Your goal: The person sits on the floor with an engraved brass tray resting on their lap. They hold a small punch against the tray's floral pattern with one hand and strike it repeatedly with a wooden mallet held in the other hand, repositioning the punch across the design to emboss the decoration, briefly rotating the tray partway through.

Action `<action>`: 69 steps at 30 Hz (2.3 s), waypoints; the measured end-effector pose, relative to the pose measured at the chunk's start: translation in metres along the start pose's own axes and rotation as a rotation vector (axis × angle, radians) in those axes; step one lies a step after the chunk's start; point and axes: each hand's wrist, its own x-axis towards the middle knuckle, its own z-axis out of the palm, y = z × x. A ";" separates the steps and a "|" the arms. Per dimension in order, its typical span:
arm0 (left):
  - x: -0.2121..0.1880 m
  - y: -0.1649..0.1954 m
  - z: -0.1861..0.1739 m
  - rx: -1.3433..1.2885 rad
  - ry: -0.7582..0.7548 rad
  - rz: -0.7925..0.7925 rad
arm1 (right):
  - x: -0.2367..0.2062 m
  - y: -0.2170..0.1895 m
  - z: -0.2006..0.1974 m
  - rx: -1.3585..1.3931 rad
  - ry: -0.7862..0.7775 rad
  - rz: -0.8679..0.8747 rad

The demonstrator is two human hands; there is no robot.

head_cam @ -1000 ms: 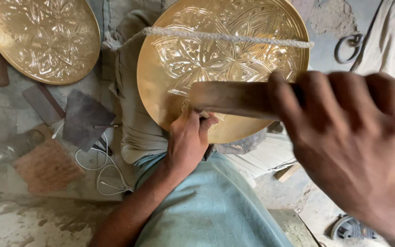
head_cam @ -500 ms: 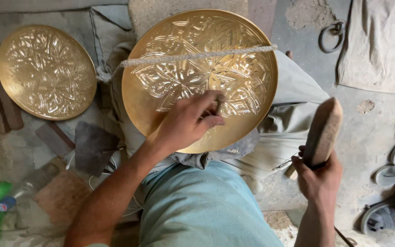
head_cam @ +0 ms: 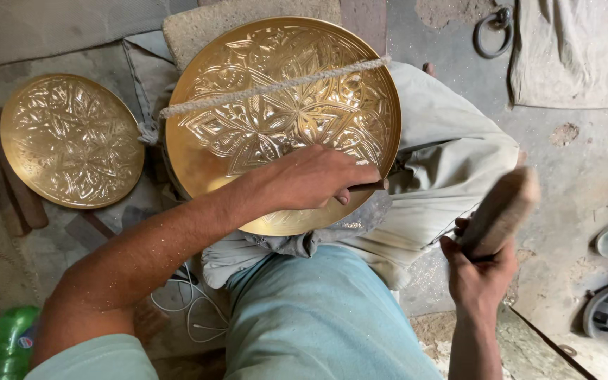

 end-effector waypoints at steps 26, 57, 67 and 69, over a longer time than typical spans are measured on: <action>-0.013 0.006 -0.003 0.034 -0.029 -0.018 | -0.018 0.002 0.043 -0.487 0.032 -0.245; -0.073 -0.015 0.031 -0.156 0.605 -0.128 | 0.026 -0.059 0.041 -0.402 -0.204 -0.295; -0.070 -0.013 0.041 -0.168 0.628 -0.119 | 0.040 -0.095 0.049 -0.468 -0.328 -0.330; -0.072 -0.011 0.044 -0.253 0.594 -0.132 | 0.044 -0.102 0.052 -1.182 -0.360 -0.572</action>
